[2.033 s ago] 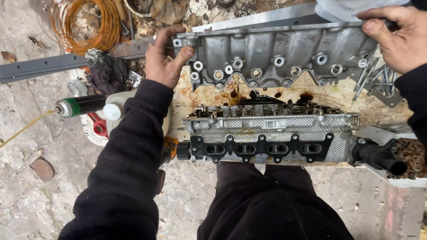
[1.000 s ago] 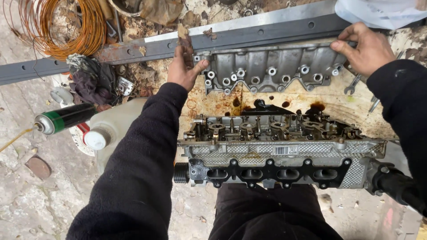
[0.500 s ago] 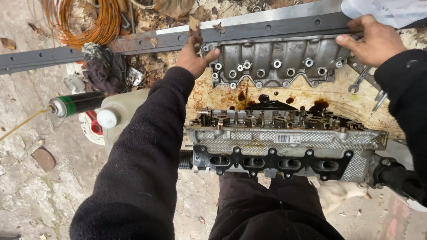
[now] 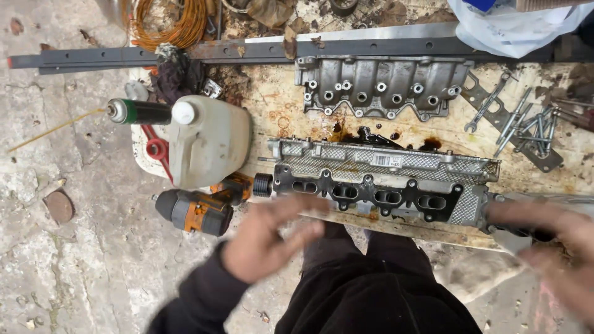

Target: The person uses a wrench to loosen and remove bolts from a metallic engine component on a workbench. After removing the bolts, they lift the top cover off the engine part and place it on the table, revealing the internal mechanism.

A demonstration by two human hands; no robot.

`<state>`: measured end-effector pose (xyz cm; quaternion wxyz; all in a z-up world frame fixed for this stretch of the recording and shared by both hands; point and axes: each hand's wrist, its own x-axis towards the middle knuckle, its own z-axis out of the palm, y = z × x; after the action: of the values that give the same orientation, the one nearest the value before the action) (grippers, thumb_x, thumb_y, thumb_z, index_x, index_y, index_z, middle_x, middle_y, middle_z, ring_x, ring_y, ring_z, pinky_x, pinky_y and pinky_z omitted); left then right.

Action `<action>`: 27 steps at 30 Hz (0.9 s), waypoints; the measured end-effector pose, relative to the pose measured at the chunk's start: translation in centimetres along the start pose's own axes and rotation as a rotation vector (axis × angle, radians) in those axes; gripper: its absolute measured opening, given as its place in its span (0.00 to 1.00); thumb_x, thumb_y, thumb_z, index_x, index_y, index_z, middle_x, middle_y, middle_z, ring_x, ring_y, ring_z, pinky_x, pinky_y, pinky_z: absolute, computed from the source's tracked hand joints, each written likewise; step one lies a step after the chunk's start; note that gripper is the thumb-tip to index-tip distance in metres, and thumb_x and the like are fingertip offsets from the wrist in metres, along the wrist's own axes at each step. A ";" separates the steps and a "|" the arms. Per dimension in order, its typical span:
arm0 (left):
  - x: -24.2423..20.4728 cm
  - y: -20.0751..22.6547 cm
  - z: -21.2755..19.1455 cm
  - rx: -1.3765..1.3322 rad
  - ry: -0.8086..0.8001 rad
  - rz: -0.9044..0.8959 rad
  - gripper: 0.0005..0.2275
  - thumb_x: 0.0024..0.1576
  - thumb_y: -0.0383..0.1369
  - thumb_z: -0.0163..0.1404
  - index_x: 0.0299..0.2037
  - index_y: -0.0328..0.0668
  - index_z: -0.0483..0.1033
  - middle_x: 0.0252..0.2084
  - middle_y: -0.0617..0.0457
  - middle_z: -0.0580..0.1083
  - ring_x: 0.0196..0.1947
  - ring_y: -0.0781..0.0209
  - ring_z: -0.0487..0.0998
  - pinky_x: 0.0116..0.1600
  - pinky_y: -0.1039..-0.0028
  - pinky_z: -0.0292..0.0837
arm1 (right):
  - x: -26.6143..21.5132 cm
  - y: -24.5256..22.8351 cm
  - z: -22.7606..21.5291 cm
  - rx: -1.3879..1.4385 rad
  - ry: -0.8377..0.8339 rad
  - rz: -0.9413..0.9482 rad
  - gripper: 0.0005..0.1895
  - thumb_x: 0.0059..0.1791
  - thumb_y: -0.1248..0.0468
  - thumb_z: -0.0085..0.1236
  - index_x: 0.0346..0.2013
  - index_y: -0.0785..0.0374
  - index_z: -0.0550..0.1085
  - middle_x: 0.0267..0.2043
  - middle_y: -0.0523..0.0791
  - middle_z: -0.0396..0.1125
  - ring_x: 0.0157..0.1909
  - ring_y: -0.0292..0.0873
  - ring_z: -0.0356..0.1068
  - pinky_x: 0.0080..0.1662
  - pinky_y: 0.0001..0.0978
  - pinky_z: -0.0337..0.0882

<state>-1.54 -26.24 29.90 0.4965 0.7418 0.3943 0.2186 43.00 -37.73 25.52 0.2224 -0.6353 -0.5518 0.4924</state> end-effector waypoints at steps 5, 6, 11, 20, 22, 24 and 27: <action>-15.3 -9.6 12.1 -0.185 -0.092 -0.697 0.19 0.61 0.43 0.52 0.56 0.38 0.78 0.52 0.45 0.81 0.48 0.54 0.85 0.53 0.67 0.79 | -9.1 9.4 12.1 0.066 -0.097 0.484 0.16 0.49 0.60 0.58 0.51 0.56 0.80 0.54 0.45 0.74 0.57 0.46 0.79 0.54 0.41 0.78; -19.1 -14.9 16.1 -0.184 -0.089 -0.700 0.19 0.61 0.43 0.52 0.56 0.38 0.78 0.52 0.45 0.81 0.48 0.54 0.85 0.53 0.67 0.79 | -9.6 10.0 12.6 0.066 -0.101 0.483 0.16 0.49 0.60 0.58 0.51 0.56 0.80 0.54 0.45 0.74 0.57 0.46 0.79 0.54 0.41 0.78; -37.9 -26.8 31.2 -0.223 0.239 -1.348 0.32 0.57 0.55 0.49 0.64 0.36 0.69 0.53 0.39 0.79 0.55 0.51 0.81 0.59 0.66 0.75 | -10.3 13.0 14.1 -0.155 -0.270 0.511 0.19 0.48 0.53 0.62 0.53 0.52 0.80 0.53 0.40 0.74 0.56 0.39 0.76 0.49 0.38 0.80; -43.7 -27.6 31.3 -0.334 0.130 -1.624 0.30 0.55 0.55 0.52 0.63 0.43 0.74 0.50 0.41 0.83 0.54 0.52 0.83 0.60 0.68 0.75 | -13.3 22.6 20.2 -0.234 -0.293 0.708 0.22 0.47 0.48 0.65 0.53 0.48 0.78 0.49 0.38 0.77 0.56 0.36 0.80 0.61 0.37 0.78; -39.3 -26.6 27.1 -0.256 0.096 -1.613 0.29 0.54 0.52 0.54 0.62 0.44 0.74 0.47 0.42 0.83 0.50 0.53 0.85 0.57 0.68 0.78 | -13.7 23.7 23.8 -0.193 -0.267 0.728 0.20 0.47 0.49 0.65 0.51 0.48 0.80 0.49 0.38 0.77 0.54 0.36 0.79 0.61 0.37 0.77; -35.8 -26.0 23.8 -0.175 0.054 -1.601 0.27 0.53 0.49 0.57 0.61 0.46 0.73 0.45 0.44 0.84 0.46 0.55 0.87 0.54 0.67 0.80 | -14.4 25.4 27.5 -0.149 -0.239 0.753 0.18 0.46 0.50 0.66 0.49 0.49 0.82 0.49 0.38 0.77 0.53 0.37 0.79 0.61 0.36 0.77; -32.3 -26.0 20.4 -0.097 0.023 -1.454 0.23 0.54 0.45 0.57 0.58 0.44 0.77 0.41 0.47 0.84 0.41 0.58 0.88 0.48 0.68 0.82 | -14.8 27.5 32.5 0.025 -0.296 0.816 0.22 0.44 0.52 0.71 0.51 0.50 0.81 0.52 0.40 0.75 0.53 0.38 0.78 0.60 0.38 0.77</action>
<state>-15.71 -58.58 0.09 0.5445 0.2673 0.7824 -0.1414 29.32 -67.85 -5.09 -0.0644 -0.7211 -0.2752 0.6325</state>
